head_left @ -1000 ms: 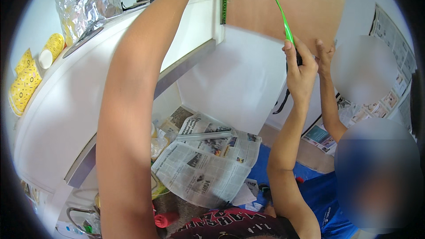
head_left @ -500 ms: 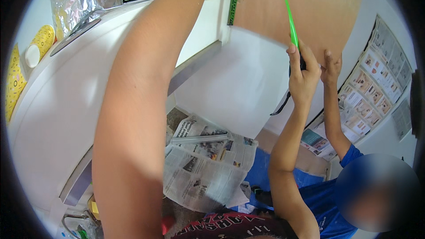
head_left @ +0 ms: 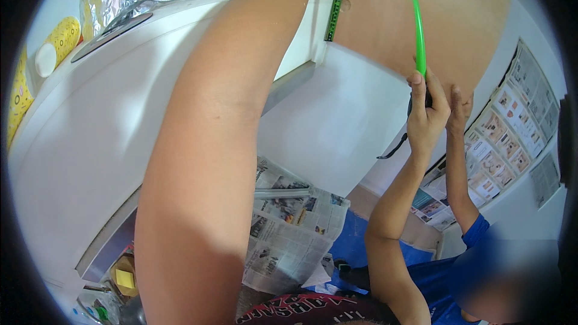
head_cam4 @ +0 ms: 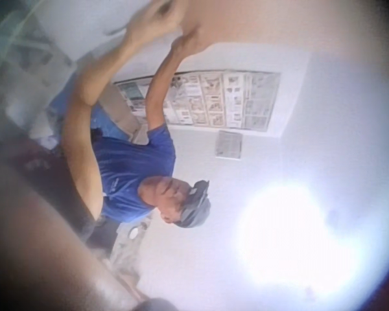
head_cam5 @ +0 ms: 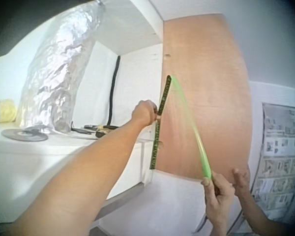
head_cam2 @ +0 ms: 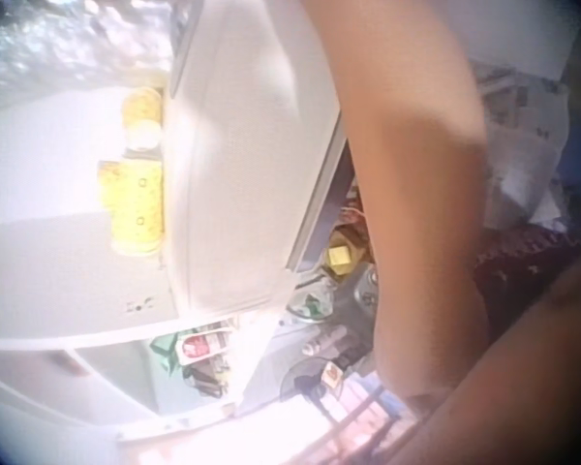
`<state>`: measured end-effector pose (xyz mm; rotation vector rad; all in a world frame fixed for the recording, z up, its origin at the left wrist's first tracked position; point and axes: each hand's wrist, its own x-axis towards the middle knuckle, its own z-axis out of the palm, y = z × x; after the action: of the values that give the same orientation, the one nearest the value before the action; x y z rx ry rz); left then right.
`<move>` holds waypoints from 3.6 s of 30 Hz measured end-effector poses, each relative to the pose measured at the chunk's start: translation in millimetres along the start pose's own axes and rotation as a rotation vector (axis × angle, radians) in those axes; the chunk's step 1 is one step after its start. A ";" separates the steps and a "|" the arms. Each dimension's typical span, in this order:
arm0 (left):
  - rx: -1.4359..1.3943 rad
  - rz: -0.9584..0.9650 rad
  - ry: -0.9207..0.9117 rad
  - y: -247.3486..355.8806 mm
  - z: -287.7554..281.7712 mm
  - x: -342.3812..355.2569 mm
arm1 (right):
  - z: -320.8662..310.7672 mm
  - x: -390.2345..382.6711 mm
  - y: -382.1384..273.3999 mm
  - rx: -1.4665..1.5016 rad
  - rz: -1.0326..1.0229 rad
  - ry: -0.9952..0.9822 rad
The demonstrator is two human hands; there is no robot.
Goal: The person uses a measuring tape to measure the dimensions inside a kitchen cabinet, then takes a wood panel and holds it against the side of the cabinet to check the fit while an assistant observes.
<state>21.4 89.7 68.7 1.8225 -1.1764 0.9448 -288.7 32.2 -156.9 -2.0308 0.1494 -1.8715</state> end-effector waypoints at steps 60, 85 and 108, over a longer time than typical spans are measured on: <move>-0.107 0.026 0.086 -8.0 8.7 0.8 | 15.5 15.5 -14.3 0.010 -0.020 0.030; -0.037 0.074 0.116 -12.6 13.7 5.0 | 18.3 16.9 -10.4 0.017 -0.077 0.019; -0.078 0.071 0.091 -7.4 8.4 0.1 | 17.3 10.2 -12.4 -0.002 -0.075 0.007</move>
<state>29.9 84.4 63.7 1.6686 -1.2111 0.9981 -272.8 43.7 -143.9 -2.0581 0.0778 -1.9245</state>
